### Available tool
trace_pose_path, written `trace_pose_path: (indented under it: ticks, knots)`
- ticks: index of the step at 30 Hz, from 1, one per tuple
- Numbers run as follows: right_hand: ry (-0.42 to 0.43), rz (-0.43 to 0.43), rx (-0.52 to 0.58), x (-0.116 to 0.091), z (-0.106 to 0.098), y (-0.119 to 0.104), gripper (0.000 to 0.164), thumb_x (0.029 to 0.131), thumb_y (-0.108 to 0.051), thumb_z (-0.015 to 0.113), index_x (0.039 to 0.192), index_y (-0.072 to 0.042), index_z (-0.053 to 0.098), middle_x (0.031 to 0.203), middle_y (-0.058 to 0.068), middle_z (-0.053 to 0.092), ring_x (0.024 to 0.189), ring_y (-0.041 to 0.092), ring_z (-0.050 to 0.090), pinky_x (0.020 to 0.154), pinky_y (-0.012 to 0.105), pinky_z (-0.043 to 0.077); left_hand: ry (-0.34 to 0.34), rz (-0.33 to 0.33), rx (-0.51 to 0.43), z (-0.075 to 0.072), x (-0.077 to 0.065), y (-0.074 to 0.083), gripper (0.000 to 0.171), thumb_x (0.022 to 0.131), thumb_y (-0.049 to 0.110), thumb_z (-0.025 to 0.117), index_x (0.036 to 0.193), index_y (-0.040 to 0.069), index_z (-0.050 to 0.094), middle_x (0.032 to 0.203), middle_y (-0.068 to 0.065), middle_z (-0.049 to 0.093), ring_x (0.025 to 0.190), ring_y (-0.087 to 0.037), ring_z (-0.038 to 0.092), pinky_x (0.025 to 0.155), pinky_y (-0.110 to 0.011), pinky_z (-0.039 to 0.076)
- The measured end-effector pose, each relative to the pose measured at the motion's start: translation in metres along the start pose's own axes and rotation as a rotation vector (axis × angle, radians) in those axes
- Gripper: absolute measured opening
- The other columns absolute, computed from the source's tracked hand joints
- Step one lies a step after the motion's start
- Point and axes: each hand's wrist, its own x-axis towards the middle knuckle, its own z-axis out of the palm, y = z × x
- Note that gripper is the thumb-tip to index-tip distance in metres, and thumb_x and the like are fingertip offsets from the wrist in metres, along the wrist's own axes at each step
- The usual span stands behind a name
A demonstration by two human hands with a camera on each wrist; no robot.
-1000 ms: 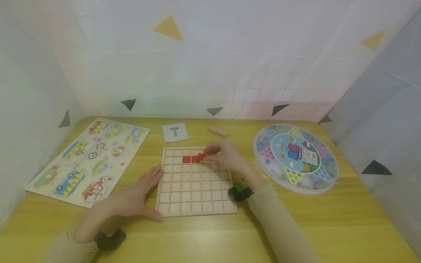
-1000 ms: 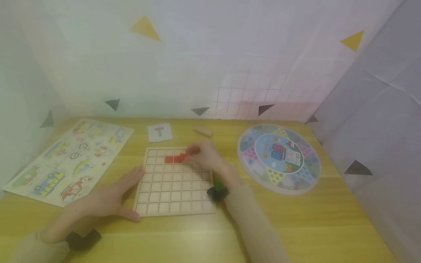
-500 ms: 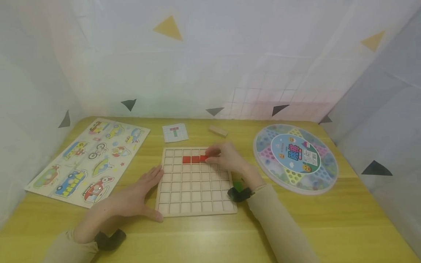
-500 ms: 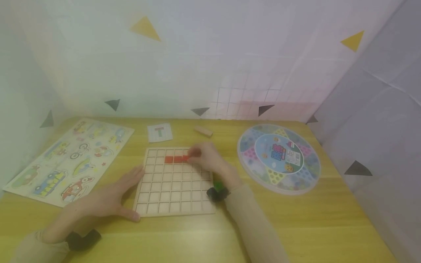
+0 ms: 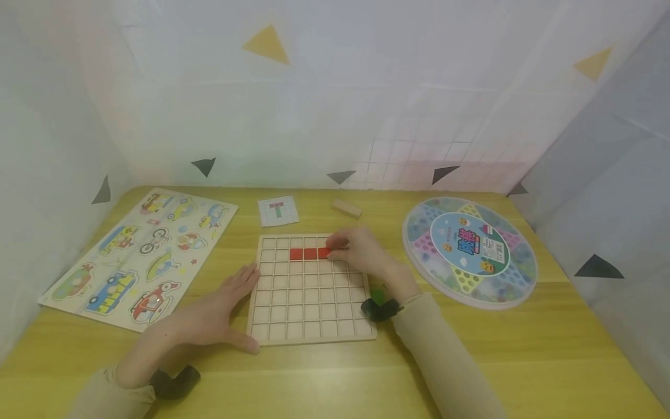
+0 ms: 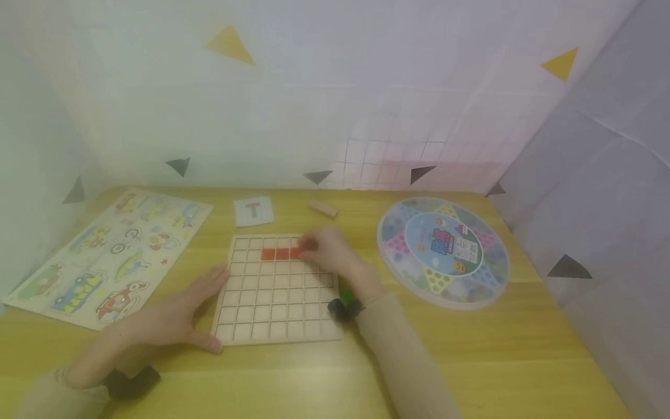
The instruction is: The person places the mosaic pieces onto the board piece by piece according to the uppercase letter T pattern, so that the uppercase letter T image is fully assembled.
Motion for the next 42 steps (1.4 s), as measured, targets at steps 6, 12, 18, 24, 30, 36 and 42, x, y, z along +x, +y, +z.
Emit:
trace_pose_path:
  ticks: [6,12,18,24,30,36,42]
  knots:
    - [-0.001,0.006,0.007,0.0001,0.0004,-0.0002,0.024,0.086,-0.011,0.078,0.109,-0.005,0.074,0.106,0.006,0.075,0.102,0.020,0.070,0.093,0.036,0.057,0.003,-0.002,0.001,-0.0005,-0.0004,0.0010,0.135,0.065,0.071,0.079,0.160,0.005,0.010,0.168,-0.014,-0.001,0.153,-0.043,0.002,0.120,-0.063,0.014]
    - [-0.004,0.013,0.006,0.0000,0.0002,0.0002,0.025,0.086,-0.010,0.078,0.111,-0.005,0.074,0.107,0.006,0.075,0.103,0.020,0.070,0.094,0.036,0.056,0.001,-0.003,-0.005,-0.0008,-0.0006,0.0021,0.135,0.065,0.070,0.079,0.161,0.005,0.010,0.169,-0.014,-0.002,0.153,-0.044,0.002,0.120,-0.063,0.014]
    - [-0.007,0.015,0.003,-0.0003,0.0003,0.0002,0.025,0.087,-0.010,0.077,0.111,-0.005,0.073,0.107,0.005,0.075,0.103,0.020,0.069,0.094,0.036,0.056,-0.004,-0.012,-0.006,-0.0007,-0.0005,0.0020,0.135,0.065,0.070,0.079,0.161,0.005,0.010,0.169,-0.014,-0.002,0.153,-0.043,0.002,0.120,-0.062,0.014]
    - [-0.003,0.012,-0.001,-0.0010,-0.0001,-0.0005,0.024,0.087,-0.010,0.076,0.111,-0.005,0.073,0.107,0.005,0.075,0.102,0.019,0.069,0.094,0.036,0.056,-0.007,-0.018,-0.013,-0.0016,-0.0011,0.0035,0.134,0.065,0.070,0.080,0.160,0.005,0.010,0.169,-0.014,-0.002,0.153,-0.043,0.002,0.120,-0.063,0.014]
    - [-0.008,0.014,-0.007,-0.0009,-0.0004,-0.0010,0.025,0.088,-0.011,0.077,0.112,-0.006,0.073,0.107,0.005,0.075,0.102,0.019,0.069,0.094,0.036,0.056,-0.004,-0.011,-0.012,-0.0020,-0.0015,0.0042,0.134,0.065,0.069,0.080,0.160,0.004,0.010,0.169,-0.014,-0.001,0.153,-0.044,0.002,0.120,-0.063,0.014]
    - [-0.008,0.004,-0.011,-0.0006,-0.0003,-0.0001,0.025,0.088,-0.011,0.076,0.112,-0.005,0.073,0.108,0.005,0.075,0.102,0.018,0.069,0.093,0.036,0.056,-0.007,-0.017,-0.015,-0.0019,-0.0016,0.0038,0.134,0.065,0.069,0.080,0.161,0.005,0.010,0.169,-0.014,-0.002,0.153,-0.044,0.002,0.120,-0.063,0.014]
    - [0.000,-0.001,-0.005,-0.0009,0.0000,-0.0002,0.024,0.088,-0.010,0.076,0.111,-0.004,0.073,0.107,0.006,0.075,0.102,0.019,0.069,0.093,0.036,0.057,-0.008,-0.026,-0.014,-0.0016,-0.0015,0.0033,0.134,0.065,0.069,0.079,0.161,0.006,0.009,0.169,-0.013,-0.002,0.153,-0.044,0.002,0.120,-0.064,0.014]
